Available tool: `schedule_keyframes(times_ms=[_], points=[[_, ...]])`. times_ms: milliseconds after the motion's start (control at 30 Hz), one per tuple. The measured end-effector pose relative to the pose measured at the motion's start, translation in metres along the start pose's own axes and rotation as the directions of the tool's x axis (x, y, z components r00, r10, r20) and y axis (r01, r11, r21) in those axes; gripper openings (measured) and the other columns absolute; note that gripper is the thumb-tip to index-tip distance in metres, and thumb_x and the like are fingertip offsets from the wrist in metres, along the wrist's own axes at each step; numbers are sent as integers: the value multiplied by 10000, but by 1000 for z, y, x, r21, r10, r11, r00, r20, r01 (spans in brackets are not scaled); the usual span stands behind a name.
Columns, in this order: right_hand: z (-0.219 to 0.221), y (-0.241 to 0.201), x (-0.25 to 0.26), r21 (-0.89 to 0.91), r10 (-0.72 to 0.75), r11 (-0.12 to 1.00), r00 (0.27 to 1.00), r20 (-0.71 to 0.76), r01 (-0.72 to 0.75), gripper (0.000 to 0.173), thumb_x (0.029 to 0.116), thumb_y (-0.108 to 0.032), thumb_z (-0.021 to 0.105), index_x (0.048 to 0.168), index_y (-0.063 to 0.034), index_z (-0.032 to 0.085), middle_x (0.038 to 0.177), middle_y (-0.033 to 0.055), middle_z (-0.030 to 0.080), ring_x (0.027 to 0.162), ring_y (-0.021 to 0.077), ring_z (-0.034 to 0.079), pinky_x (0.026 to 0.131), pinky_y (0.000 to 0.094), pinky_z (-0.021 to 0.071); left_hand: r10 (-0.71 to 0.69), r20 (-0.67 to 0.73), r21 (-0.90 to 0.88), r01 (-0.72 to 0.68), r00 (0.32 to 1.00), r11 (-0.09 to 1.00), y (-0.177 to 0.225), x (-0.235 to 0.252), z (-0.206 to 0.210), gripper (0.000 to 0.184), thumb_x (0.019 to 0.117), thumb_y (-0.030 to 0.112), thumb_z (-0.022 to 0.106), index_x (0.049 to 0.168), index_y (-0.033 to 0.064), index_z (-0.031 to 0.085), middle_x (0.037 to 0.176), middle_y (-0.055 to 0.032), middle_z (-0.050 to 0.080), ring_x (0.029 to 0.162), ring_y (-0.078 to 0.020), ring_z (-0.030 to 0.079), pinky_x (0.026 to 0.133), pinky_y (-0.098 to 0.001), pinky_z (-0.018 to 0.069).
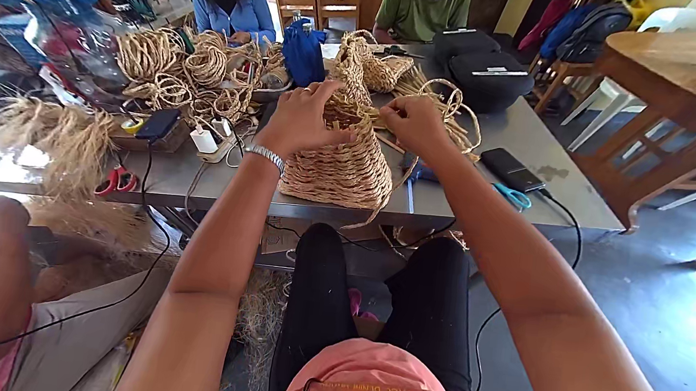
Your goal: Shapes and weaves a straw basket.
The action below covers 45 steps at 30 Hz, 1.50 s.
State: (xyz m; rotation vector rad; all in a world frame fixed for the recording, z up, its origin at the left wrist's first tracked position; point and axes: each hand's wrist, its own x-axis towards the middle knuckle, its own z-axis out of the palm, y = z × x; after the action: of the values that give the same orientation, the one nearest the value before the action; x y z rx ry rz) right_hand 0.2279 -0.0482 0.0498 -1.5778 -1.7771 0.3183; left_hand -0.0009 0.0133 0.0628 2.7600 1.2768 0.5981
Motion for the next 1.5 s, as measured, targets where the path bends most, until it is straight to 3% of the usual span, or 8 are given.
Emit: schedule_keyframes(times_ms=[100, 200, 300, 433, 733, 933, 1133, 1500], points=[[-2, -3, 6, -75, -32, 997, 999, 35, 34, 352, 1079, -265, 502, 1158, 1, 719, 1051, 191, 721, 991, 310, 686, 930, 528, 506, -13, 154, 15, 10, 988, 1000, -1, 17, -9, 937, 783, 716, 727, 1529, 221, 451, 1518, -109, 521, 1415, -348, 463, 1186, -664, 216], [-2, -2, 11, -127, -48, 990, 997, 55, 54, 349, 1093, -251, 474, 1207, -15, 704, 1116, 199, 715, 1070, 334, 676, 976, 557, 486, 50, 135, -229, -18, 989, 973, -12, 27, -13, 562, 992, 531, 597, 1377, 121, 603, 1349, -118, 636, 1286, -273, 583, 1118, -561, 400], [-3, -2, 14, -124, -12, 992, 998, 55, 18, 325, 1094, -221, 460, 1228, -12, 670, 1110, 201, 702, 1037, 334, 676, 950, 552, 498, 38, 82, -317, -10, 996, 948, -20, 33, -15, 363, 1109, 309, 425, 1250, 120, 701, 1277, -89, 679, 1223, -206, 613, 1082, -477, 430], [-2, -10, 20, -90, 103, 992, 989, 107, -94, 330, 1113, -215, 396, 1246, -4, 612, 1053, 166, 702, 852, 262, 702, 793, 470, 572, -6, 46, -227, 17, 999, 974, -21, 42, -12, 246, 1061, 157, 525, 1203, 144, 726, 1221, -56, 710, 1164, -191, 649, 1062, -452, 463], [3, -18, 21, -138, 62, 989, 997, 53, -54, 358, 1070, -146, 400, 1270, -32, 675, 1229, 191, 685, 1190, 324, 634, 1023, 542, 459, -12, 144, -180, 38, 990, 983, -30, 53, -11, 207, 1025, 206, 619, 1133, 92, 753, 1172, -121, 720, 1171, -276, 643, 1071, -539, 426], [21, -19, 33, -31, -118, 992, 990, 82, 121, 372, 1021, -49, 444, 1345, -64, 626, 1264, 186, 678, 1130, 310, 669, 989, 511, 508, -51, 118, -212, 76, 992, 974, -26, 46, -8, 222, 1029, 217, 613, 1169, 84, 723, 1138, -111, 728, 1120, -250, 662, 1034, -508, 457], [33, -17, 44, 100, -90, 992, 991, 101, 80, 313, 1059, -91, 392, 1247, -67, 640, 996, 134, 686, 845, 220, 637, 775, 442, 514, -157, 31, -341, 158, 987, 927, -36, 42, -7, 230, 1046, 161, 513, 1181, 66, 673, 1143, -122, 696, 1093, -225, 644, 975, -475, 479], [35, -11, 50, 40, -128, 991, 989, 75, 125, 340, 1038, -64, 387, 1192, -66, 691, 981, 137, 683, 859, 236, 621, 809, 467, 494, -256, 52, -226, 261, 965, 938, -31, 45, -8, 199, 953, 84, 620, 1108, 75, 744, 1161, -151, 703, 1144, -297, 641, 1003, -530, 471]])
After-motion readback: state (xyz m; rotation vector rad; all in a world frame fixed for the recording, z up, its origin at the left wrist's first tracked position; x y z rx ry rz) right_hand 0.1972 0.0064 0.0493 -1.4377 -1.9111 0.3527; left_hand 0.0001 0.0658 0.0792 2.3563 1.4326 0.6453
